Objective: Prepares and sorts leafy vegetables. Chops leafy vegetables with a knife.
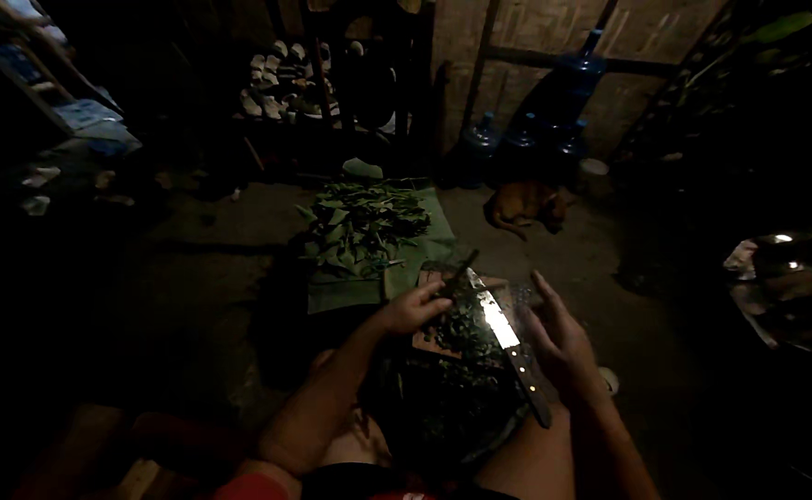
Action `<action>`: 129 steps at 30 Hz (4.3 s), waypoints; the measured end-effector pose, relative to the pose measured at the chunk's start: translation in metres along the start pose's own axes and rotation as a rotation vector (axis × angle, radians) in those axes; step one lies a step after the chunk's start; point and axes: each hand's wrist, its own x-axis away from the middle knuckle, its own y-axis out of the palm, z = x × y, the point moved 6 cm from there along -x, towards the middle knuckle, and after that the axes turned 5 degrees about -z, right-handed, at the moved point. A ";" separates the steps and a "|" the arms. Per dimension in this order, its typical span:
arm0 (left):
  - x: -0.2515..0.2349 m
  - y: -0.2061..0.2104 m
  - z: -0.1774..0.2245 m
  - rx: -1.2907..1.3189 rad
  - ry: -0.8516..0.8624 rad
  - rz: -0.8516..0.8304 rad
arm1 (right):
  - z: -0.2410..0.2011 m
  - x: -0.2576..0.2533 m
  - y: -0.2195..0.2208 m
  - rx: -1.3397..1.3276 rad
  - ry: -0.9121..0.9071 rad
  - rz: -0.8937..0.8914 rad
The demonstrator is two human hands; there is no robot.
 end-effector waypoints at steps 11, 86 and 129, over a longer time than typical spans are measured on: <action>0.018 0.029 -0.013 0.253 -0.060 0.087 | -0.011 -0.016 0.043 -0.197 -0.033 -0.226; -0.048 0.077 -0.064 -0.902 0.271 0.424 | 0.041 0.107 0.033 0.265 0.417 -0.433; -0.040 0.085 -0.075 -0.912 0.401 0.538 | 0.033 0.110 0.031 0.432 0.478 -0.452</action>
